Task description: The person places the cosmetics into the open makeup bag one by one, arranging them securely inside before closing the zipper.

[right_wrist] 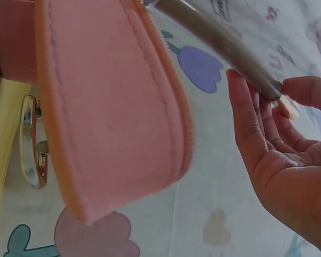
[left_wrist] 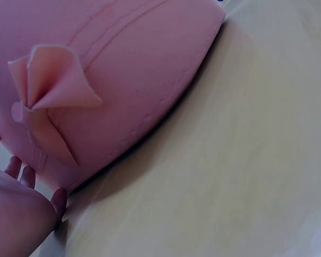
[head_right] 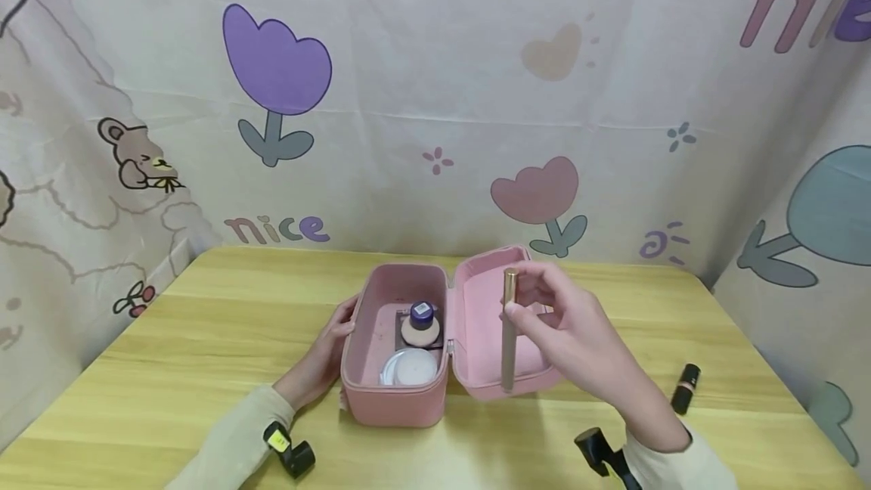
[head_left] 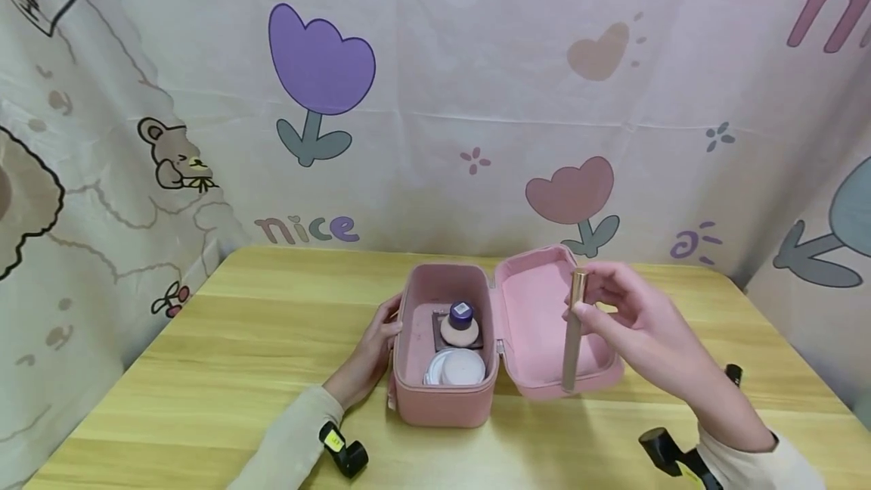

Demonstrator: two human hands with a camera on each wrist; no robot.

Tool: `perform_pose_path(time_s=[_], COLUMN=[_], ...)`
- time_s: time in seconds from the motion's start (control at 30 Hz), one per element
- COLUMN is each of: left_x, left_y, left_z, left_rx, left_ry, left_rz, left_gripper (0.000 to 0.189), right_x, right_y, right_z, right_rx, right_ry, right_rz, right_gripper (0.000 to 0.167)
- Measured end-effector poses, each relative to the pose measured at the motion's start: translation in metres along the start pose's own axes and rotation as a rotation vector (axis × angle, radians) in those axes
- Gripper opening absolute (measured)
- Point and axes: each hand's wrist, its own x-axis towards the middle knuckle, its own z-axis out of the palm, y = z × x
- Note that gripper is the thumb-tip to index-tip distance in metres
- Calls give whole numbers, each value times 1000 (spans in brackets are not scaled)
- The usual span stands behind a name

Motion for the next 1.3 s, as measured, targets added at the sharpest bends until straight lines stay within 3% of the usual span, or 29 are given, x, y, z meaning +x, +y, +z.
perform_pose_path(time_s=[0.17,0.4,0.63,0.8,1.13,1.3], left_x=[0,2,1,0,-1,-1], left_y=[2,1,1,1,2,1], left_z=[-1,0,0,0,-2,-1], left_rx=[0,-1,7,8,9,3], left_ry=[10,16,16,15,26,7], left_rz=[4,5,11,12,12,-8], left_gripper=[67,67,67,67,66,66], right_x=[11,28,45,57,82,88], right_y=[-6,-14,-21,-25,-29,-26], right_z=[1,0,9,20,40,46], right_rx=[-39,10,4,-32,-68,-64], right_ry=[-66,-186,-230,-226,-287,-285], right_rz=[-4,31,92,73,-42,-39], right_gripper=[34,29,29,34,40,38])
